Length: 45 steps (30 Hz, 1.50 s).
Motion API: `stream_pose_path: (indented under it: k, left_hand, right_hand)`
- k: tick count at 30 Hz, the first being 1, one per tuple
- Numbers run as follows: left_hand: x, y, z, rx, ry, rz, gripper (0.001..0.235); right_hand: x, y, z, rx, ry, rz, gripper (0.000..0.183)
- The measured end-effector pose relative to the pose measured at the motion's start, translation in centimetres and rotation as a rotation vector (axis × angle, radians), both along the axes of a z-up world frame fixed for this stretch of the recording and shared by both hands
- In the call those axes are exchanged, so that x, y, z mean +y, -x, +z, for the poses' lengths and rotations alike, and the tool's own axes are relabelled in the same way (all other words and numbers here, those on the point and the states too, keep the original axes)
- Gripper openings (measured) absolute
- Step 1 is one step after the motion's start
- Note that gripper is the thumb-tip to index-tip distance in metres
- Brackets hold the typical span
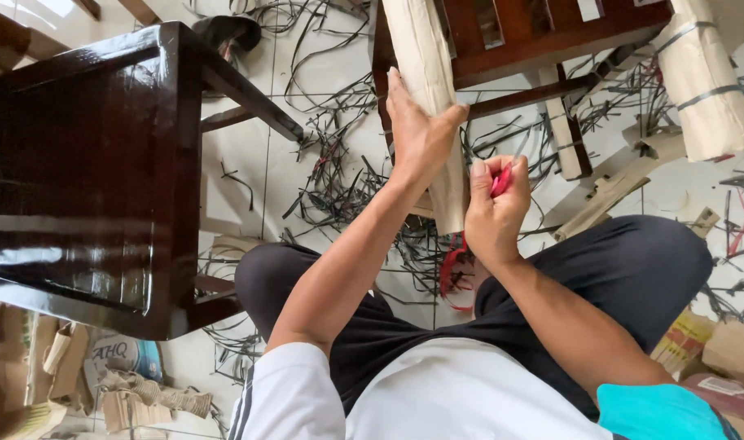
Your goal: The person sits on the floor and uses a red-handled knife to cut and tie black plastic strips around a cylindrical bundle of light-colored material. They repeatedly wrap the strips, tighten them, and cut the excess, securing the bundle in place.
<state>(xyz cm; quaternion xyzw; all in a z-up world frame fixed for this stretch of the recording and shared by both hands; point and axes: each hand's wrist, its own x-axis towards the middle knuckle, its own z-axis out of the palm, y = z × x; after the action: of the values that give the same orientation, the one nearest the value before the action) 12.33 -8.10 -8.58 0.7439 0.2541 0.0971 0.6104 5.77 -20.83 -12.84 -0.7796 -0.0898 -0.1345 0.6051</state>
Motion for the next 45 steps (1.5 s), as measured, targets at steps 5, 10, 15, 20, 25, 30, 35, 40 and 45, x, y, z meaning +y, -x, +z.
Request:
stream_pose_path:
  k: [5,10,15,20,25,30,35,40,45]
  left_hand:
    - [-1.2,3.9,0.3,-0.069,-0.026,-0.130,0.105]
    - [-1.2,5.4,-1.2,-0.105,-0.064,-0.260,0.085]
    - [-1.0,2.3,-1.0,-0.054,0.021,-0.201,0.092]
    - [-1.0,2.8,-0.5,-0.099,-0.015,-0.135,0.084]
    - [-1.1,3.5,0.4,-0.147,0.033,-0.053,0.091]
    - [-0.9,3.7,0.2,-0.015,0.264,-0.023,0.113]
    - [-0.7,4.3,1.2,-0.029,0.174,-0.003,0.110]
    - [-0.4,4.0,0.6,-0.047,0.083,0.035,0.109]
    - [0.4,1.5,0.9,0.057,0.006,0.040,0.105]
  right_hand:
    - [0.6,-1.0,0.2,-0.048,-0.073,-0.029,0.020]
    - [0.5,-1.0,0.5,0.011,-0.097,-0.030,0.018]
    - [0.3,-1.2,0.9,-0.011,-0.175,0.011,0.020]
    - [0.4,-1.1,0.4,-0.034,-0.165,0.004,0.017]
    - [0.0,-1.3,0.0,0.002,-0.160,-0.001,0.016]
    - [-0.5,-1.8,-0.2,-0.050,-0.180,-0.025,0.020]
    - [-0.1,-1.5,1.0,-0.034,-0.203,-0.011,0.019]
    - [0.1,-2.0,0.9,-0.050,-0.187,0.003,0.017]
    - [0.7,-2.4,1.8,0.031,-0.239,0.036,0.016]
